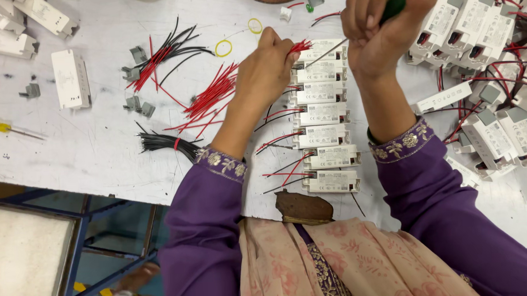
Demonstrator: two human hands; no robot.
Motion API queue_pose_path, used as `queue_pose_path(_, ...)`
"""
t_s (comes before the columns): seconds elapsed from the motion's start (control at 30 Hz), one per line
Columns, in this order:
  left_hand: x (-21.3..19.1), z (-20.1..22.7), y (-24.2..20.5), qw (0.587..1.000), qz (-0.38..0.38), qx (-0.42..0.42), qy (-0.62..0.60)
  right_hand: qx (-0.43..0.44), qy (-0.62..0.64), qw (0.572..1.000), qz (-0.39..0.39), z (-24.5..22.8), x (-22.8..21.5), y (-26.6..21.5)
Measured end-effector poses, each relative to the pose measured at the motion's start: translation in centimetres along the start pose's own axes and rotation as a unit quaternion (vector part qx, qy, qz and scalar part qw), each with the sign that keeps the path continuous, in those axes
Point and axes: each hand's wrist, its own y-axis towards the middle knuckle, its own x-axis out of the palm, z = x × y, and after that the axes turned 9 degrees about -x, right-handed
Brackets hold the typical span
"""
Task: The person aligns a row of white rectangular components on a table, attaches black wires to them using a screwdriver, and fits grey plastic clips onto the ends of the wires.
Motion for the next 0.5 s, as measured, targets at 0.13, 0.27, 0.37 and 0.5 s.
queue_pose_path(0.13, 1.8, -1.0, 0.6, 1.0, -0.015, -0.016, 0.016, -0.007, -0.035, 0.999, -0.013, 0.2, 0.7, 0.5)
queue_pose_path(0.27, 2.4, -2.1, 0.1, 0.999, -0.002, -0.02, -0.033, 0.011, -0.028, 0.999, -0.018, 0.7, 0.7, 0.9)
queue_pose_path(0.37, 2.5, -2.4, 0.1, 0.997, -0.029, -0.064, -0.021, 0.021, -0.019, 0.999, -0.023, 0.8, 0.5, 0.8)
queue_pose_path(0.5, 2.4, -2.5, 0.1, 0.996, -0.04, -0.082, -0.016, 0.007, -0.041, 0.998, -0.038, 0.9, 1.0, 1.0)
